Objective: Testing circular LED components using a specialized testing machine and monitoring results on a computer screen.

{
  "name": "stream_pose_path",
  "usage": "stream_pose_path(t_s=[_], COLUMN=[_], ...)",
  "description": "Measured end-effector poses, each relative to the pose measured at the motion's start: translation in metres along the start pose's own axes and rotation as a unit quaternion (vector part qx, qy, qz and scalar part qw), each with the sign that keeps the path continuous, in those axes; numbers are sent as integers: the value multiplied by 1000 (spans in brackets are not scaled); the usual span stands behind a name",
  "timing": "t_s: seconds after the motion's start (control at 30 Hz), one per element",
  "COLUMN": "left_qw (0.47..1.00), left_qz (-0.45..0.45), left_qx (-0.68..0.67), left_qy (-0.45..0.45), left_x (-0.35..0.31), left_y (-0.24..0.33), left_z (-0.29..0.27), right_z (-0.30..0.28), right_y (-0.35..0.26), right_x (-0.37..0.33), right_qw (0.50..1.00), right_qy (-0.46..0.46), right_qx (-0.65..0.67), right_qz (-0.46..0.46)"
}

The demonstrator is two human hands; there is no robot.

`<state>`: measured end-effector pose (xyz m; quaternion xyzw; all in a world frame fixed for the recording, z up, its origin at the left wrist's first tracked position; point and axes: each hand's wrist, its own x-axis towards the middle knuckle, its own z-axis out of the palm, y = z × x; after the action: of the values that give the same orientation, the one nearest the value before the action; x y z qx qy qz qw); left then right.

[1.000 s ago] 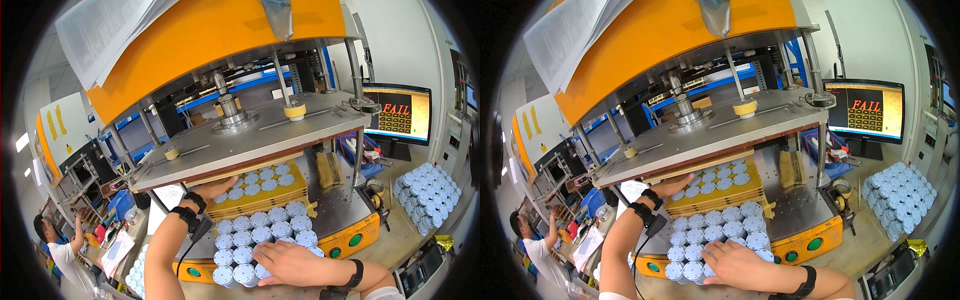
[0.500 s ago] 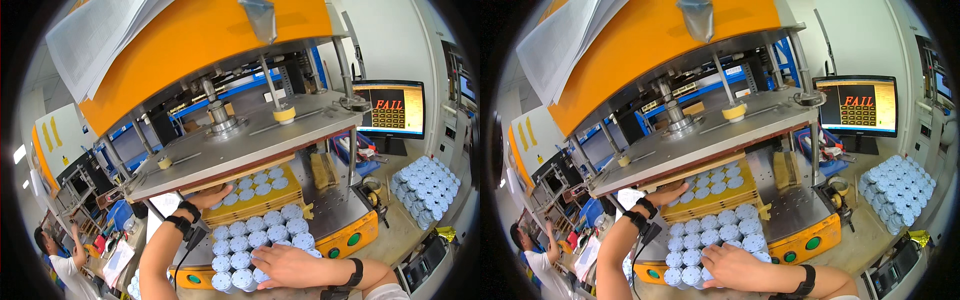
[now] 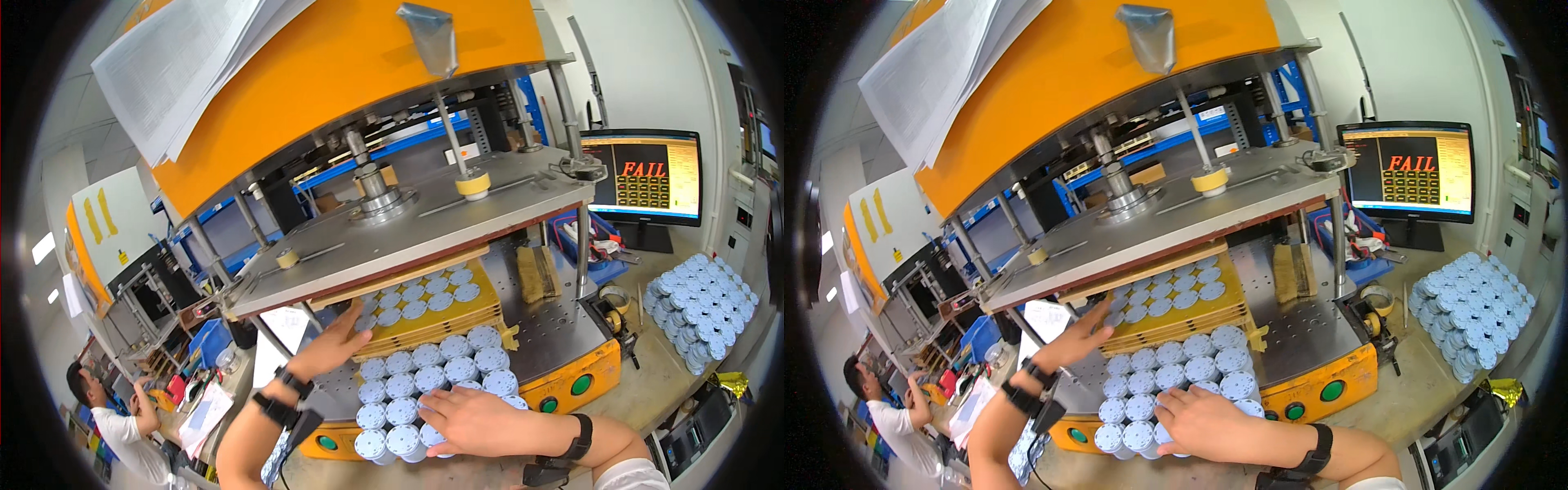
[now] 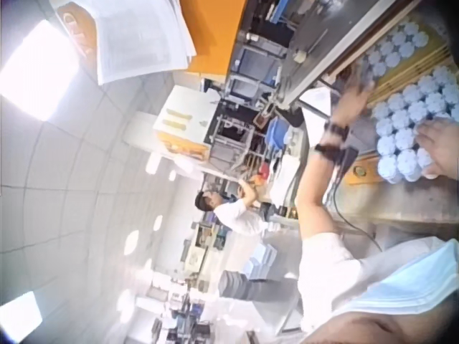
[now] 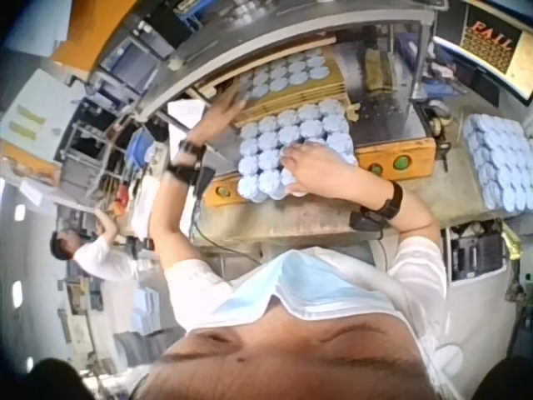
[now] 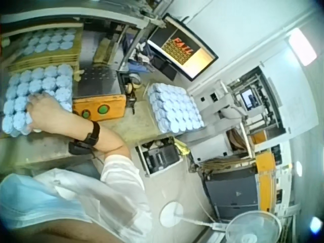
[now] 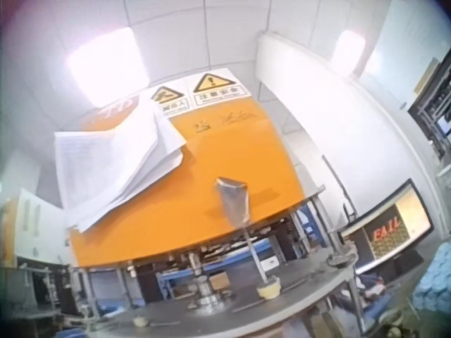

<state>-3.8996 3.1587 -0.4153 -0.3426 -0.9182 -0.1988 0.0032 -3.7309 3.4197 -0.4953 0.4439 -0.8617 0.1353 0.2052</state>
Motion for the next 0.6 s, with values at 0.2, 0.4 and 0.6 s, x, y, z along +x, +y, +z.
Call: stream_pose_path(t_s=[0.2,0.4,0.6], left_qw=[905,904,921], left_qz=[-95,-163,-161], left_qx=[-262,234,157], left_qy=[320,319,319], left_x=[-197,-247,-241], left_y=[22,35,24], left_z=[61,173,182], right_z=[-13,-18,-19], right_y=[-19,-29,-30], right_x=[-2,-2,-2], right_qw=[997,996,995], right_qy=[-31,-38,-34], right_qx=[-69,-74,-90], right_qz=[-9,-2,-19])
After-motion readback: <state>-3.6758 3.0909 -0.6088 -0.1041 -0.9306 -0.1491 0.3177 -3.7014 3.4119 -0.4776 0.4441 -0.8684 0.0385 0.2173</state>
